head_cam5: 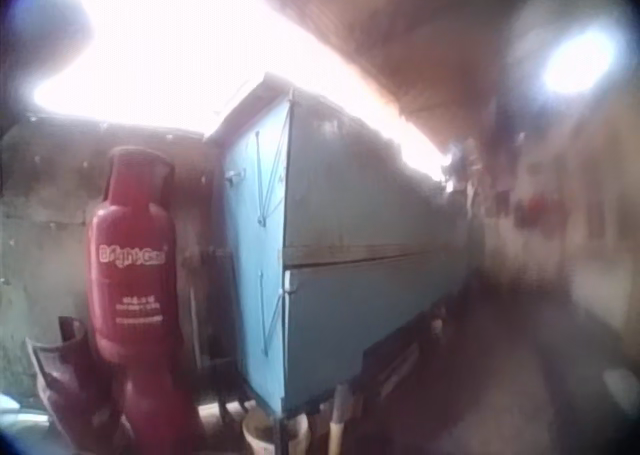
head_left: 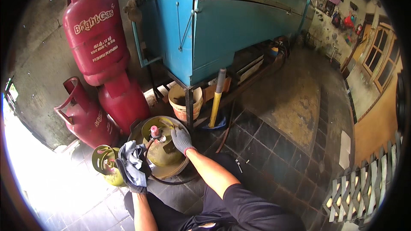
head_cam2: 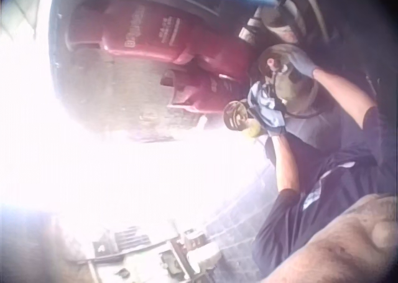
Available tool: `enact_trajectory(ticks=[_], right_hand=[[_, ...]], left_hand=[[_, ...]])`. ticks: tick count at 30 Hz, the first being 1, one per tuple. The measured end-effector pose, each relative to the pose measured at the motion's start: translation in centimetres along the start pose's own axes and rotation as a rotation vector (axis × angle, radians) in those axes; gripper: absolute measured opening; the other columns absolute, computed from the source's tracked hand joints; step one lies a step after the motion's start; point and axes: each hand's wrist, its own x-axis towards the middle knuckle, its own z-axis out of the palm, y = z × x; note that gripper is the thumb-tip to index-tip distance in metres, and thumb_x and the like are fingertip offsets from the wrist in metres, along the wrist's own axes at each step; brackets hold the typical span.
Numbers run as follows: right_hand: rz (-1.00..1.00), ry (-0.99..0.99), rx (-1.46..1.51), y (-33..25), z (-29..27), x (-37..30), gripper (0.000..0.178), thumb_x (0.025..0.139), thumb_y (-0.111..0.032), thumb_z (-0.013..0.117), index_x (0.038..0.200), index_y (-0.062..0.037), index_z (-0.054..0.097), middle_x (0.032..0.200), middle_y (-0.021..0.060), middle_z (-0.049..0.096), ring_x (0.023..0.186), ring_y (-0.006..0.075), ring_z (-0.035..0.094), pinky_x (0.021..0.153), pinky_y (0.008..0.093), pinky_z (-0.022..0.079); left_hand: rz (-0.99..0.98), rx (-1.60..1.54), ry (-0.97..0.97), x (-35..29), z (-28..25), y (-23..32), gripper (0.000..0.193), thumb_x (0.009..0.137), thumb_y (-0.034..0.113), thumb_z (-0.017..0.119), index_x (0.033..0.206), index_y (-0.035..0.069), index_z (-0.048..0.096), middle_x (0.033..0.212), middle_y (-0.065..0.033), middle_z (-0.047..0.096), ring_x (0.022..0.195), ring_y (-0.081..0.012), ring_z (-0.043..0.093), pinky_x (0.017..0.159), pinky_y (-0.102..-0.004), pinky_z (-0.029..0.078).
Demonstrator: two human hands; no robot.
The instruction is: The person wears heat-resistant gloves to open a large industrial oven, check on trays of bread rolls, and adjust a regulator on a gas cylinder.
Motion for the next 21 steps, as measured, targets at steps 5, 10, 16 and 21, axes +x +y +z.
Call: enact_trajectory(ticks=[5,10,16,21], right_hand=[[0.039,0.019,0.011,-0.5,-0.1,-0.1,0.047,0.109,-0.037,0.046,0.109,0.0027,0.071,0.099,0.0318,0.073,0.098,0.0481,0.07,0.091,0.0567,0.054],[0.032,-0.026,0.022,-0.4,-0.1,0.1,0.047,0.11,-0.039,0.044,0.111,0.0015,0.068,0.102,0.0338,0.072,0.097,0.05,0.07,0.09,0.0584,0.056],[0.011,-0.01,0.018,0.0,0.0,0.1,0.048,0.11,-0.038,0.045,0.11,0.0023,0.07,0.099,0.0329,0.073,0.098,0.0495,0.07,0.09,0.0582,0.055],[-0.006,0.005,0.037,0.0,0.2,0.0,0.048,0.11,-0.037,0.045,0.106,0.0029,0.07,0.098,0.0327,0.073,0.097,0.0496,0.07,0.091,0.0579,0.054]], left_hand=[[0.15,0.453,0.019,-0.1,-0.7,0.9,0.041,0.11,0.025,0.043,0.141,0.005,0.061,0.14,-0.0127,0.067,0.134,-0.0297,0.059,0.12,-0.0398,0.035],[0.027,0.297,0.009,0.3,-0.4,1.7,0.039,0.109,0.022,0.044,0.139,0.005,0.063,0.138,-0.0123,0.069,0.135,-0.0301,0.059,0.119,-0.0376,0.036],[0.007,0.116,0.09,-0.5,0.4,-1.2,0.041,0.113,0.023,0.039,0.143,0.002,0.057,0.142,-0.0133,0.066,0.134,-0.0279,0.059,0.121,-0.0375,0.034],[-0.006,0.076,0.07,-0.4,-0.2,-1.3,0.043,0.114,0.025,0.038,0.146,0.002,0.055,0.144,-0.014,0.064,0.134,-0.0275,0.058,0.121,-0.0373,0.035]])
